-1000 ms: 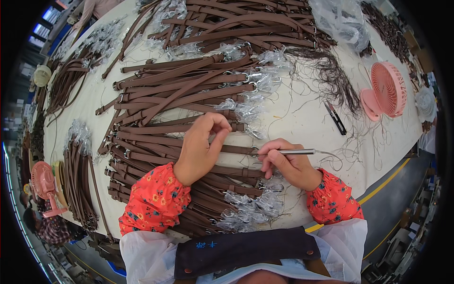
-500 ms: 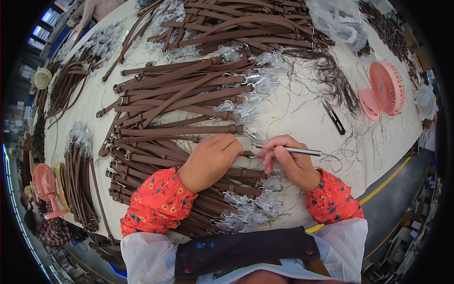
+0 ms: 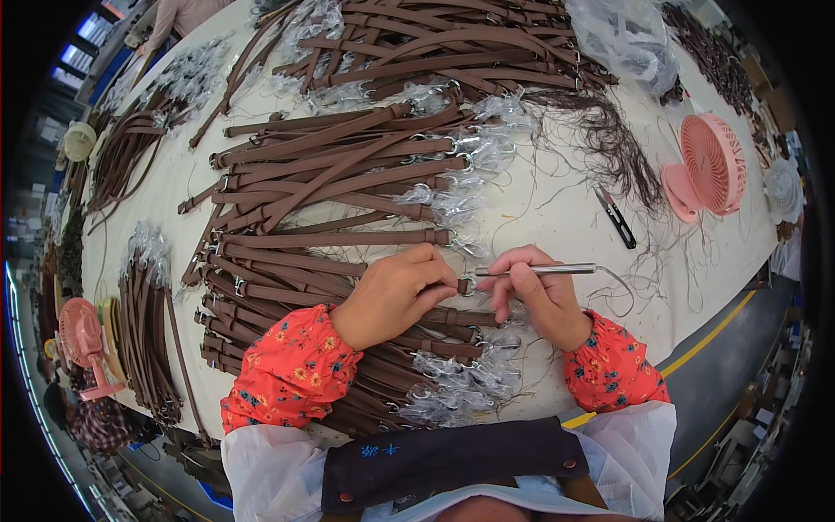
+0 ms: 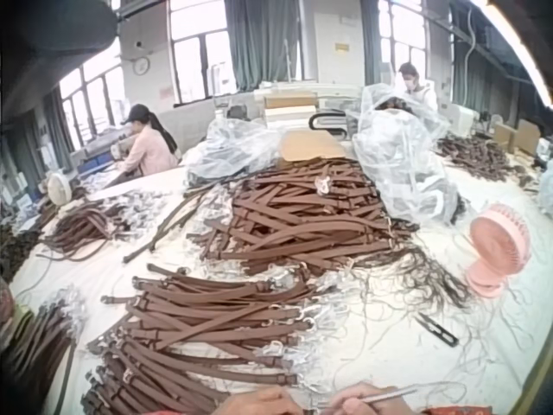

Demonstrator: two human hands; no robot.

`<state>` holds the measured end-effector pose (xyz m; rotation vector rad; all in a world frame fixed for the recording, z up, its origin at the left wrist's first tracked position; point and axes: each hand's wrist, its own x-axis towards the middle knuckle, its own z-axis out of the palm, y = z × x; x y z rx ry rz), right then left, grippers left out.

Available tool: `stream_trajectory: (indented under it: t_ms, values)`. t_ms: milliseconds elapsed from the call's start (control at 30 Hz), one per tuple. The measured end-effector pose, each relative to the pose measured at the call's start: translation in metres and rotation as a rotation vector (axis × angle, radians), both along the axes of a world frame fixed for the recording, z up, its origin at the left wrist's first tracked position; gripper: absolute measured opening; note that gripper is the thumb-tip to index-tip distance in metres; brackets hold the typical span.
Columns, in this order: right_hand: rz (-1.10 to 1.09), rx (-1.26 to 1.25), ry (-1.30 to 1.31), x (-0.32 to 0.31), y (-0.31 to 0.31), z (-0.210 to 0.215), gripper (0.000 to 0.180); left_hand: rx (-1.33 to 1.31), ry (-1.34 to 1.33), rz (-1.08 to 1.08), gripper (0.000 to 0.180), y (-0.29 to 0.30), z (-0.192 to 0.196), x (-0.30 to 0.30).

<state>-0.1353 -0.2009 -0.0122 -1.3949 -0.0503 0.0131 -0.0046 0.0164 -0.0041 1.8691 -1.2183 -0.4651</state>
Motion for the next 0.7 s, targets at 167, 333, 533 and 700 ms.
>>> stream_trajectory:
  t_ms: [167, 333, 533, 700]
  values:
    - [0.138, -0.108, 0.200, -0.001, 0.001, 0.014, 0.033, 0.032, 0.203, 0.058, 0.014, 0.003, 0.001, 0.005]
    - [0.165, -0.162, 0.205, 0.001, 0.000, 0.014, 0.033, 0.103, 0.341, 0.090, 0.013, 0.004, 0.008, 0.006]
    - [0.155, -0.156, 0.238, 0.000, 0.001, 0.014, 0.033, 0.116, 0.339, 0.068, 0.013, 0.004, 0.012, 0.008]
    - [0.153, -0.143, 0.235, 0.000, 0.001, 0.014, 0.033, 0.097, 0.348, 0.031, 0.012, 0.005, 0.012, 0.008]
